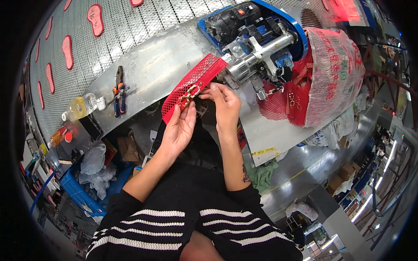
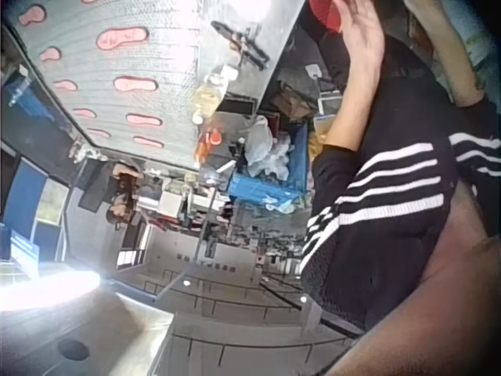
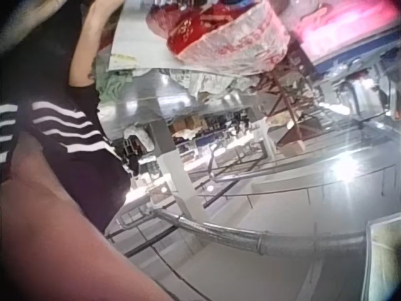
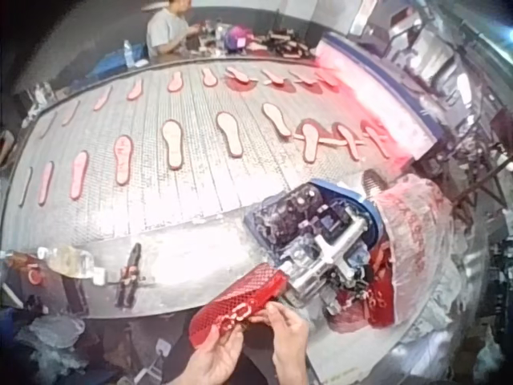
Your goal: Attaching red mesh and wooden components to shoe soles on a conveyor belt.
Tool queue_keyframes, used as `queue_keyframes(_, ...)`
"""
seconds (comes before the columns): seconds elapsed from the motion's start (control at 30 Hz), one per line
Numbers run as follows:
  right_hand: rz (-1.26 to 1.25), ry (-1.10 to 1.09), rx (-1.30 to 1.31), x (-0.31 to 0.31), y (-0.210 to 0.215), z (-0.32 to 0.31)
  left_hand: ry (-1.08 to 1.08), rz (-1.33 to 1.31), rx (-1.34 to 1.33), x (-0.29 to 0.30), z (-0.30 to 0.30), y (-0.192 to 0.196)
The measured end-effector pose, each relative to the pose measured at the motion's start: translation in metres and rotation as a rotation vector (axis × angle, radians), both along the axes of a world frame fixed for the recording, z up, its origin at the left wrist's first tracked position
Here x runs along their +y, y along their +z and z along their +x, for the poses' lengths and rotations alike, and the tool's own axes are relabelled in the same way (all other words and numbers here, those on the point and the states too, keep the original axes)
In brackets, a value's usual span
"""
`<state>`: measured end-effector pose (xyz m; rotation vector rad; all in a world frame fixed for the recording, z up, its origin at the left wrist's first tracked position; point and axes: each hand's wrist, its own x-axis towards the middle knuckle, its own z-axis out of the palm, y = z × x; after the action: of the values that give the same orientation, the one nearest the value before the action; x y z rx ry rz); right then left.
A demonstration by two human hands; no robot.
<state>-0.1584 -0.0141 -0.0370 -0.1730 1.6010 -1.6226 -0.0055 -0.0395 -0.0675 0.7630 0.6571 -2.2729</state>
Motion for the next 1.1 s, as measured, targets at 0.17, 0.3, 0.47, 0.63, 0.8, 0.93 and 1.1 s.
queue_keyframes(0.17, -0.100, 0.100, 0.049, -0.012, 0.022, 0.012, 0.058, -0.017, 0.022, -0.010, 0.008, 0.020)
queue_keyframes(0.3, -0.197, 0.194, 0.121, -0.005, 0.074, 0.021, 0.012, -0.193, -0.026, -0.018, 0.032, 0.063)
queue_keyframes(0.47, -0.306, 0.319, 0.222, 0.011, 0.132, 0.037, 0.033, -0.283, -0.007, -0.012, 0.067, 0.112)
queue_keyframes(0.63, -0.381, 0.376, 0.291, 0.020, 0.159, 0.050, 0.043, -0.283, 0.037, -0.007, 0.081, 0.135)
queue_keyframes(0.8, -0.412, 0.400, 0.373, 0.006, 0.167, 0.062, 0.034, -0.257, 0.128, -0.025, 0.087, 0.144)
queue_keyframes(0.93, -0.401, 0.444, 0.500, -0.023, 0.181, 0.073, 0.034, -0.231, 0.183, -0.062, 0.096, 0.139)
queue_keyframes(1.1, -0.438, 0.421, 1.071, -0.078, 0.183, 0.084, 0.036, -0.234, 0.220, -0.121, 0.109, 0.138)
